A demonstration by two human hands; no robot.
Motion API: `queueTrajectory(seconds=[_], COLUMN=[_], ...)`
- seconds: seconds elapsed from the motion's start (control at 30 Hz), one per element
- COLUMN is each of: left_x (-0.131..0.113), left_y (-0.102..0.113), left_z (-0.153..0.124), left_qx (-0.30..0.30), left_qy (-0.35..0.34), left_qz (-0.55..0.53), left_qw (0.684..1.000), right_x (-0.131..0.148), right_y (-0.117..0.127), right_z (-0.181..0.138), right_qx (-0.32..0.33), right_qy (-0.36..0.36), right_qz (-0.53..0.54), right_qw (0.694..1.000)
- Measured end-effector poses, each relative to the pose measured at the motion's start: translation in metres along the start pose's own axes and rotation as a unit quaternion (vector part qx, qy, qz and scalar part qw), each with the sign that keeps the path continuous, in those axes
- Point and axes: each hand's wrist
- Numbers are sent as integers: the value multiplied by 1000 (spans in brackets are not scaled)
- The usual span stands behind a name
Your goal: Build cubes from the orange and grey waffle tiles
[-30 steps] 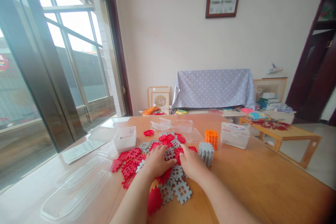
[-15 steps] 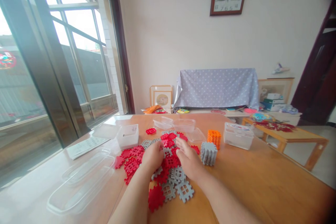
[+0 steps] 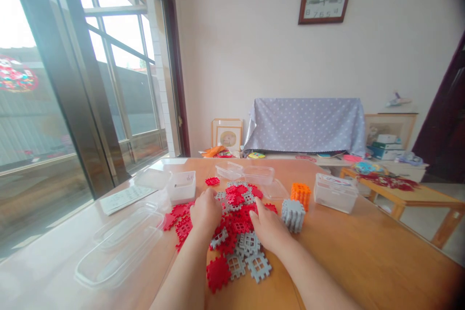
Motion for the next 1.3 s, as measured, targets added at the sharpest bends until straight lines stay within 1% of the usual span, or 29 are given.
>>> queueTrajectory(seconds=[0.07,0.17,0.27,0.33,0.4,0.47,0.57,0.63,0.77,0.83,0.9,0.97,1.03,1.17,1.23,1.3], left_x=[-2,-7,-11,-12,-12,-11,-10,-10,-12,-13,-14,-15,-16,-17,-17,-17], left_y=[-2,-6,-9,-10,-11,-13,-17,-19,-17,-15,-13,-11,-9,-6,-6,-6], left_z=[-1,-4,-9,-12,-14,-16,-18,-18,-18,-19,-21,-22,-23,-25,-28,-32], left_qx=[-1,18,42,66,102,128,136,132,121,120,125,127,128,127,134,161], left_qy=[-17,-50,-75,-89,-104,-124,-167,-184,-175,-170,-169,-172,-174,-169,-189,-224], left_qz=[7,-3,-15,-15,-10,-3,5,6,6,3,-1,-4,-5,-13,-29,-41], left_qw=[1000,999,996,994,989,984,976,974,977,978,978,977,977,977,972,961], right_x=[-1,-1,-1,0,0,-1,-5,-8,-14,-14,-11,-8,-7,-10,-13,-13], right_y=[-1,-4,-6,-6,-6,-7,-11,-15,-22,-23,-22,-21,-21,-26,-29,-31], right_z=[0,2,3,4,4,4,5,8,15,17,17,15,13,14,16,16], right_qx=[-2,-11,-42,-66,-75,-60,-25,-26,-79,-107,-126,-130,-125,-141,-144,-130], right_qy=[21,63,86,66,30,3,-7,1,-7,-8,2,13,22,20,-3,-26], right_qz=[39,94,119,106,78,50,51,82,165,237,321,379,399,381,363,370], right_qw=[999,994,988,990,994,997,998,996,983,966,938,916,908,914,921,920])
Point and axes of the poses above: each hand's wrist, its own z-axis towards the middle knuckle, its own y-axis out of the back of the hand, x = y × z, and after that the axes turned 2 degrees about y, right-handed
